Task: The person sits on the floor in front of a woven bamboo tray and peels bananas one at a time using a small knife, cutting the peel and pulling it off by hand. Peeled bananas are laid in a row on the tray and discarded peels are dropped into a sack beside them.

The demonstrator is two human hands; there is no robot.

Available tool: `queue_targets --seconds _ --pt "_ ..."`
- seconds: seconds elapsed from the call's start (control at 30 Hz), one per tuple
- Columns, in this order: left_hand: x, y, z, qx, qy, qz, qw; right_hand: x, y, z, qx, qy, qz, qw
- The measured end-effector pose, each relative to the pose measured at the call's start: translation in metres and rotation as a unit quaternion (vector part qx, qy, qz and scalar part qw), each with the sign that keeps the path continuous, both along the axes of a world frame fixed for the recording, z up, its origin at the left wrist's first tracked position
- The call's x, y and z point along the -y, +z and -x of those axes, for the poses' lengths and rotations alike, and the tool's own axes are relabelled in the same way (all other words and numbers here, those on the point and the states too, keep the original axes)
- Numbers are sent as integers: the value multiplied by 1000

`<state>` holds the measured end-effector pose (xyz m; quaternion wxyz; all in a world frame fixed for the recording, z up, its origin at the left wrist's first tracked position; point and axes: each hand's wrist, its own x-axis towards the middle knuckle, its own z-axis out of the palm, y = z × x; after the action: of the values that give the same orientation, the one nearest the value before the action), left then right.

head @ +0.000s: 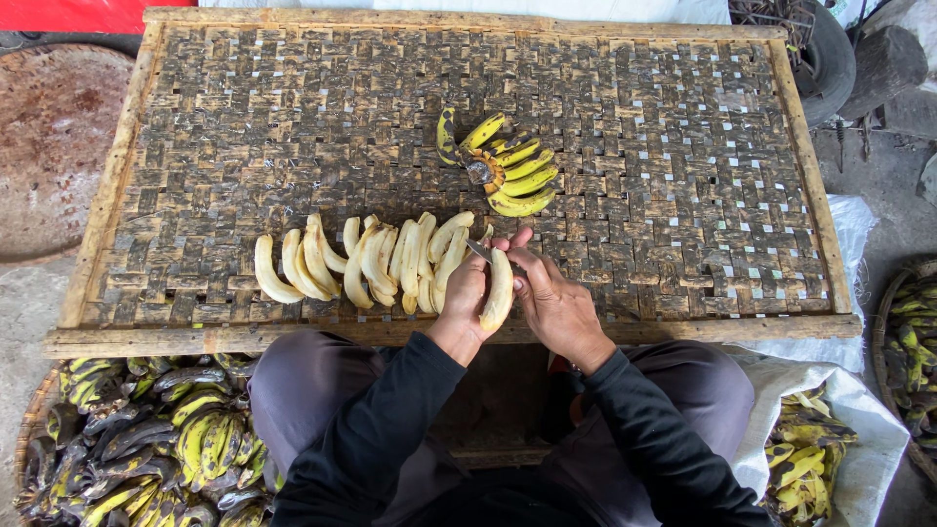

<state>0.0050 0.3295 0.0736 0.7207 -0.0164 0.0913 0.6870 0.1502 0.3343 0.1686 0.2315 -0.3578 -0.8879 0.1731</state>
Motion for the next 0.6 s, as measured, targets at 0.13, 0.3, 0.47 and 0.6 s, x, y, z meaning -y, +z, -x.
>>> queue_targets --seconds 0.13,0.3,0.47,0.6 --pt "-6 5 2 -37 15 75 996 -3 -3 5 89 -36 -58 994" --pt "-14 0 5 -142 17 214 966 -10 -7 4 176 -106 -109 973" --pt "-22 -6 4 -477 -4 147 867 -45 -20 -13 -93 -116 137 979" --pt "-22 3 -10 -759 -18 -22 650 -66 -41 -17 -337 -54 391 855"
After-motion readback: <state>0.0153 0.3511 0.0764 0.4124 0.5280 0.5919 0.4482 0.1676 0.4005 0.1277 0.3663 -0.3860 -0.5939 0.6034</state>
